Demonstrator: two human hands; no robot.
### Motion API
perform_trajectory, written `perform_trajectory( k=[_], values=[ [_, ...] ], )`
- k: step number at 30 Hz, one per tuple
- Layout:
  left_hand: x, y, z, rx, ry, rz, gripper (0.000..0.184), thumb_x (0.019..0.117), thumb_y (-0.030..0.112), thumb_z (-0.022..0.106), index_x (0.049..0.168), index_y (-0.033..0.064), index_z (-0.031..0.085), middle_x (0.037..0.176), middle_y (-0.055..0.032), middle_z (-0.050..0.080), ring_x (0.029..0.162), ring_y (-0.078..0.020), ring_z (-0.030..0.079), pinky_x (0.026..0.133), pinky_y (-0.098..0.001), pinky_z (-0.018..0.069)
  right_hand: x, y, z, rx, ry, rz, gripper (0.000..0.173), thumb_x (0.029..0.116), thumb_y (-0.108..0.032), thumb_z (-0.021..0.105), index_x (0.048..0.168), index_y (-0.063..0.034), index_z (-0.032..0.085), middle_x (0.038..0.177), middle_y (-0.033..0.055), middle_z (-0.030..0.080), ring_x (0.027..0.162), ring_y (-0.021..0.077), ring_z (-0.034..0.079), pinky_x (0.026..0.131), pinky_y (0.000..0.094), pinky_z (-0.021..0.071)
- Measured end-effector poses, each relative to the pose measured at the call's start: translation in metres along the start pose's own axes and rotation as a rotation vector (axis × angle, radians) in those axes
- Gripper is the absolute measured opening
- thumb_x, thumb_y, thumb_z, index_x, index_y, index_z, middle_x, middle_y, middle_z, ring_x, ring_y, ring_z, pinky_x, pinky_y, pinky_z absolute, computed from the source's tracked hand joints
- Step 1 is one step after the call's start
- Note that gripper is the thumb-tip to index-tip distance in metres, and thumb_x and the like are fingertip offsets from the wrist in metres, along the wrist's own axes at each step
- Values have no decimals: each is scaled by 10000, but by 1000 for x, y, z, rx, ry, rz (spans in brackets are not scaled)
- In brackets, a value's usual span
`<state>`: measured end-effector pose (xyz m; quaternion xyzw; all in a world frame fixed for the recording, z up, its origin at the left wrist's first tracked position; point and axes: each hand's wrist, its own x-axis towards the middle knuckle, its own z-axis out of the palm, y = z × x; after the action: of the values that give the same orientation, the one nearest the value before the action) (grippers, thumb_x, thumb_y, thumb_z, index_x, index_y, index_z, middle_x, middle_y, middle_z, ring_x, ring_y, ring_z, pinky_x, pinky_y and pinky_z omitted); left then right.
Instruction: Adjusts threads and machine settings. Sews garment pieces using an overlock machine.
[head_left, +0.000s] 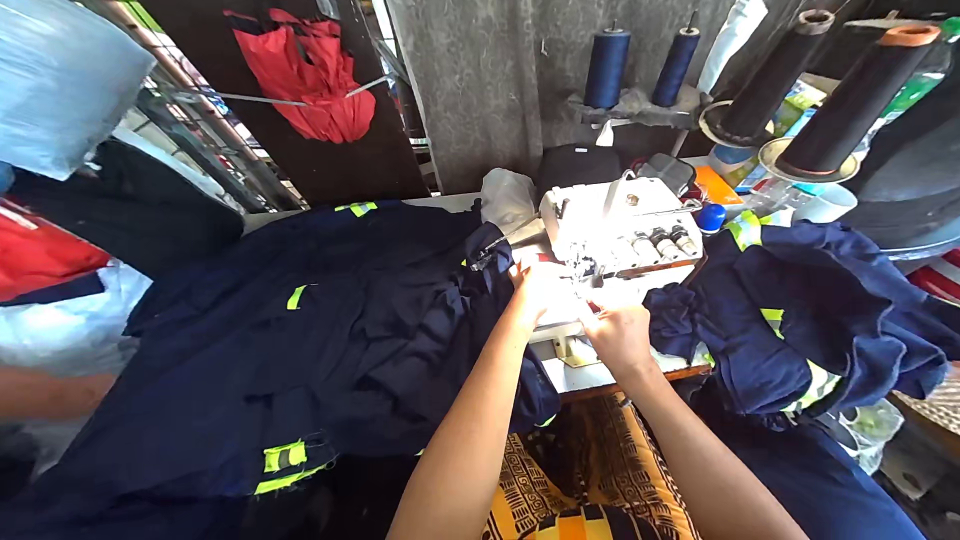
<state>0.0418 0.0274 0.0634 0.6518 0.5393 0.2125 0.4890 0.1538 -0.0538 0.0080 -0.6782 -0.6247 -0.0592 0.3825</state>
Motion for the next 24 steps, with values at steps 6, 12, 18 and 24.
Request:
perform_trajectory(
  k=[6,12,18,24],
  values=[
    [3,-3,2,8,24,-10,280,983,16,621,1262,-5,611,1294,-213,591,1184,-314,557,983,-464,465,0,-1,3,-20,7,12,169,910,-108,645,822,-2,743,710,136,666,665,306,683,568,493,528],
    [2,-3,1,33,20,9,223,975,21,634,1195,34,672,1310,-189,589,1209,-320,532,993,-478,443,1,-2,3,-30,-5,24,177,913,-116,644,818,-4,742,698,131,654,649,300,671,560,486,520],
    [6,-7,3,30,34,13,236,977,38,643,1212,33,655,1371,-201,549,1279,-344,488,1038,-494,420,0,-3,2,-41,-10,19,196,921,-127,641,802,-3,735,678,132,652,634,306,667,554,488,513],
    [6,-6,3,15,34,18,209,981,43,639,1187,35,676,1272,-178,607,1177,-297,551,972,-453,461,1,-3,2,-36,-13,21,181,913,-115,646,803,3,729,694,140,650,652,310,673,560,491,522]
  ],
)
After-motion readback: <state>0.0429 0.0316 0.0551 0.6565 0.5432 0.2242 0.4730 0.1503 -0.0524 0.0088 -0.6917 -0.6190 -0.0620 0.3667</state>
